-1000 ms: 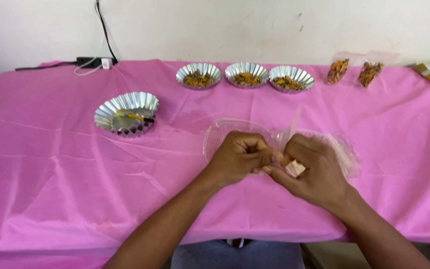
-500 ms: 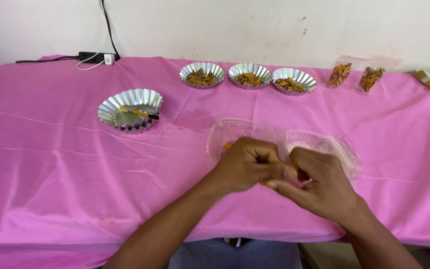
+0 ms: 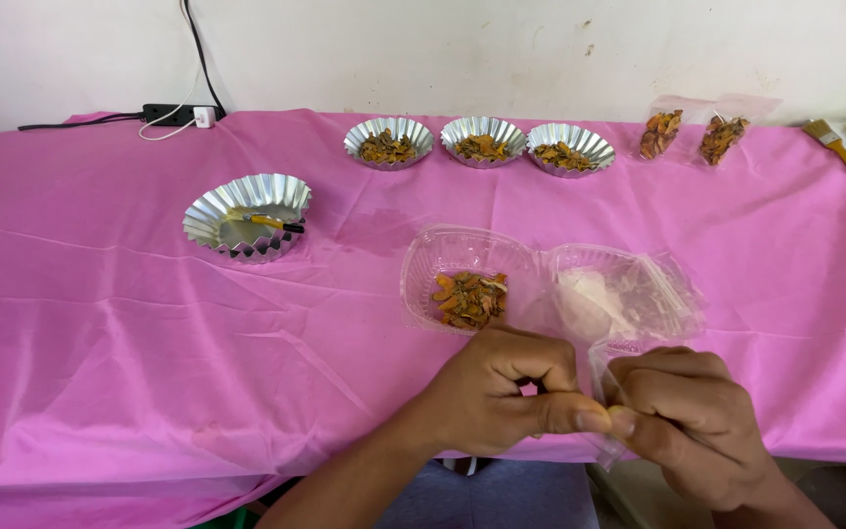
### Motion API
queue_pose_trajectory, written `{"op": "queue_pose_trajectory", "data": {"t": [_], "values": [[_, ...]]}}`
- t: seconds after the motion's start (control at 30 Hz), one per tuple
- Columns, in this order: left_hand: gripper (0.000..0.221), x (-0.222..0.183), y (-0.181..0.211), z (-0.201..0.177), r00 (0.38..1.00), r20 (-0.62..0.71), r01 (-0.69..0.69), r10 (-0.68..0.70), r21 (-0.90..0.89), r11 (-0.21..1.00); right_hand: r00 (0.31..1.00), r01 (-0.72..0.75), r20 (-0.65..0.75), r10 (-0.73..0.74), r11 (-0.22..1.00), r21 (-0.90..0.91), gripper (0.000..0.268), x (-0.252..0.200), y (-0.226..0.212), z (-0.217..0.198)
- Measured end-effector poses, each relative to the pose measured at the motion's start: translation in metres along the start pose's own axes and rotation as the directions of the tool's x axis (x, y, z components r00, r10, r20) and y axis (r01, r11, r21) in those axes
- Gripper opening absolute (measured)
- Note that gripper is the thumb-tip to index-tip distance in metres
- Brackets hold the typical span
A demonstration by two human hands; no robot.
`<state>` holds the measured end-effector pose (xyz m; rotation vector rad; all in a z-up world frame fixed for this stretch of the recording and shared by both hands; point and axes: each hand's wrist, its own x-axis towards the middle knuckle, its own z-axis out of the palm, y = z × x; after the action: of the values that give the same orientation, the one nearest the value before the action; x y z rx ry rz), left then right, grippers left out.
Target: Applying a coating to small wood strips with a brush and then packaging them into plastic containers and bags.
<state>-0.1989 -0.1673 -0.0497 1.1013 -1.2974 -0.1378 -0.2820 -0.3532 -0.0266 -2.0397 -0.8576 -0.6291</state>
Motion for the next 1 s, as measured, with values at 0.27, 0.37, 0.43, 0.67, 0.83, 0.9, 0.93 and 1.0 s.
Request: {"op": "queue_pose_trajectory", "data": {"t": [0.27, 0.37, 0.43, 0.67, 0.83, 0.9, 0.93, 1.0], "values": [[0.032, -0.010, 0.016, 0.025, 0.963, -0.240, -0.032, 0.123, 0.348, 0.937, 0.918, 0.047, -0.313, -0.242, 0.852, -0.522, 0.038, 0.014, -0.056, 0.023], [0.030, -0.017, 0.023, 0.033, 0.936, -0.287, -0.081, 0.205, 0.391, 0.917, 0.933, 0.034, -0.271, -0.236, 0.809, -0.587, 0.037, 0.007, -0.060, 0.026], [0.028, -0.021, 0.026, 0.035, 0.941, -0.294, -0.062, 0.169, 0.340, 0.938, 0.942, 0.003, -0.266, -0.202, 0.802, -0.597, 0.031, -0.018, -0.038, 0.016], [0.040, -0.037, 0.031, 0.027, 0.970, -0.223, 0.093, -0.094, -0.012, 0.996, 0.975, 0.217, 0.194, -0.110, 0.662, -0.718, 0.102, -0.044, 0.011, -0.006], [0.039, -0.044, 0.029, 0.033, 0.924, -0.379, 0.039, 0.052, 0.230, 0.972, 0.971, 0.225, 0.124, -0.204, 0.610, -0.759, 0.063, -0.033, -0.011, 0.007], [0.035, -0.045, 0.033, 0.038, 0.813, -0.554, 0.111, 0.181, 0.452, 0.885, 0.964, 0.243, 0.138, -0.228, 0.543, -0.804, 0.055, -0.031, -0.007, 0.012], [0.035, -0.049, 0.033, 0.039, 0.812, -0.556, 0.114, 0.179, 0.452, 0.885, 0.964, 0.244, 0.139, -0.228, 0.544, -0.803, 0.055, -0.033, -0.007, 0.015], [0.018, -0.058, 0.032, 0.041, 0.866, -0.466, 0.098, 0.180, 0.512, 0.853, 0.963, 0.227, 0.116, -0.241, 0.503, -0.834, 0.062, -0.034, -0.006, 0.018]]}}
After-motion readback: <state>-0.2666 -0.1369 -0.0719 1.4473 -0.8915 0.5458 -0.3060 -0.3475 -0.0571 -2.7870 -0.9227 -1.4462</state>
